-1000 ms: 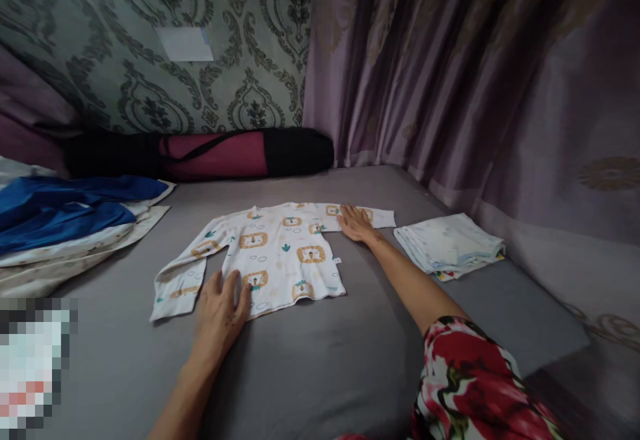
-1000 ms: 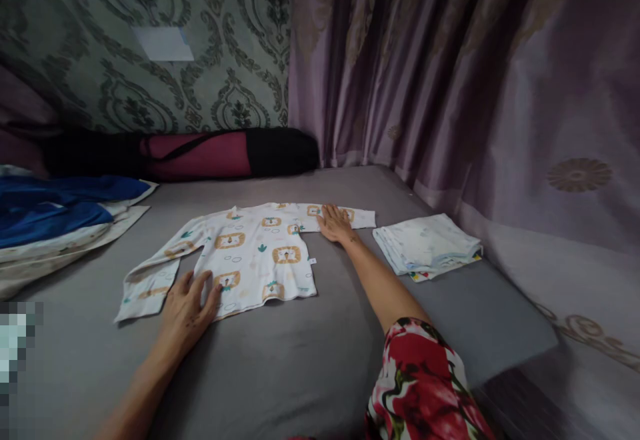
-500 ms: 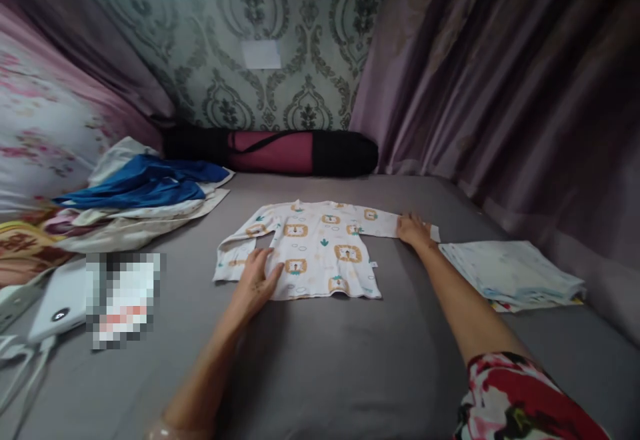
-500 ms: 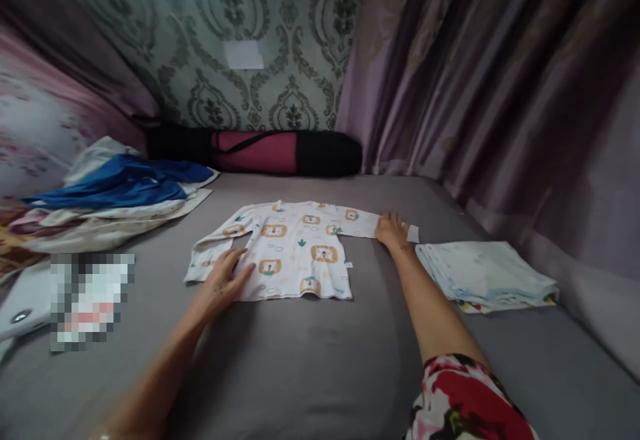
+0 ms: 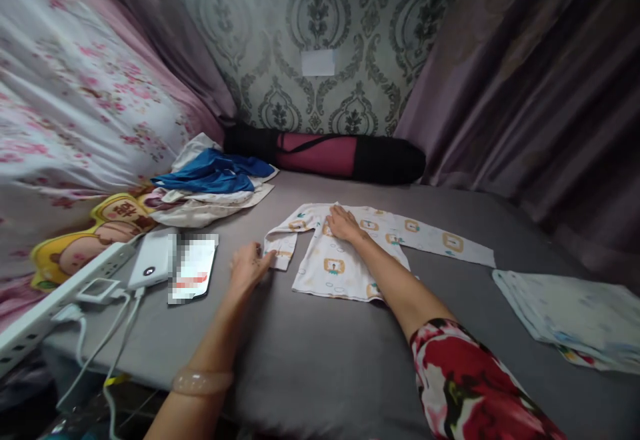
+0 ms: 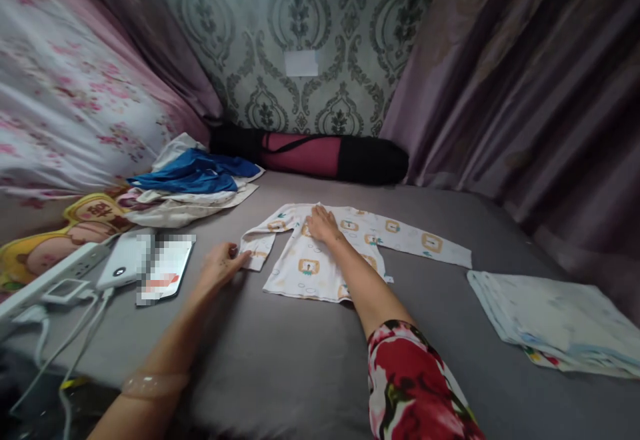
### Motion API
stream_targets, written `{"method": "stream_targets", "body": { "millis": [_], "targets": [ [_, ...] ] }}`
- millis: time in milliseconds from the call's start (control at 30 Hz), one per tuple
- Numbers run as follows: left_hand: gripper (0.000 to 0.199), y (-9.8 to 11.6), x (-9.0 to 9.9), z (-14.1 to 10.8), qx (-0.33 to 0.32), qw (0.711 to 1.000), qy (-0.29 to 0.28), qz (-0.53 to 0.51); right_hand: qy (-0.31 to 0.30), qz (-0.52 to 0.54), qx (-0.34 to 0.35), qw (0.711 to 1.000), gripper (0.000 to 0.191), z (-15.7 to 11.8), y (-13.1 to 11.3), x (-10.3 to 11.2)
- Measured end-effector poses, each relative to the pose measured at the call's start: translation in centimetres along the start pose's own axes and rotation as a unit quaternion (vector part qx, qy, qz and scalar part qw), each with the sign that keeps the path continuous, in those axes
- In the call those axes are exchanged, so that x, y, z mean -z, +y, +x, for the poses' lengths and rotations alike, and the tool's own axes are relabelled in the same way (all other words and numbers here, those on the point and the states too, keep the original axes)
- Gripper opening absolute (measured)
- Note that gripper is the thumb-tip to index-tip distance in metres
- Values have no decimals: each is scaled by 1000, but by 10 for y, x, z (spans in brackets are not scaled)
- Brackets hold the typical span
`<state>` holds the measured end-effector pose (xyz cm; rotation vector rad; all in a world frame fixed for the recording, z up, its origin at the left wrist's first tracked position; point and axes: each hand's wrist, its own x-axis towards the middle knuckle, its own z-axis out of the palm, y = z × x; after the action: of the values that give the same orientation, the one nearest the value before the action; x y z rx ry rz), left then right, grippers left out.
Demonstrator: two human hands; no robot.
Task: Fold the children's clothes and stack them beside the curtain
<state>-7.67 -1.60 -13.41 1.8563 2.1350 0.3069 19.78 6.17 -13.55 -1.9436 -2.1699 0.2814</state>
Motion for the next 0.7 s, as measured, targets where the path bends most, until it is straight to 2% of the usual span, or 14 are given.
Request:
{"method": "stream_targets", "body": {
  "millis": [100,167,333,400,467,500,567,633,700],
  "targets": [
    [41,6,6,-2,25,999,-4,-26,46,-13,-35,998,40,13,-10,-8],
    [39,12,8,0,34,998,-18,-48,70,-5,-26,997,39,19,-16,-13],
    [36,23,9,11,57,992,-65,-87,80,22,8,997,41,28,-24,-29],
    [26,26,14,18,45,988,-97,-112,94,32,2,995,42,30,-23,-34],
    [14,30,24,25,9,989,-96,-111,105,43,-7,994,44,30,-21,-37],
    [11,31,31,28,-16,993,-67,-95,106,47,-8,993,45,30,-21,-38],
    [18,35,46,36,-69,996,45,-35,108,50,-7,993,46,30,-20,-39],
    [25,36,58,46,-110,976,186,39,111,50,-6,993,46,28,-20,-40],
    [29,31,65,57,-132,946,278,101,114,47,-8,992,45,27,-21,-39]
  ]
}}
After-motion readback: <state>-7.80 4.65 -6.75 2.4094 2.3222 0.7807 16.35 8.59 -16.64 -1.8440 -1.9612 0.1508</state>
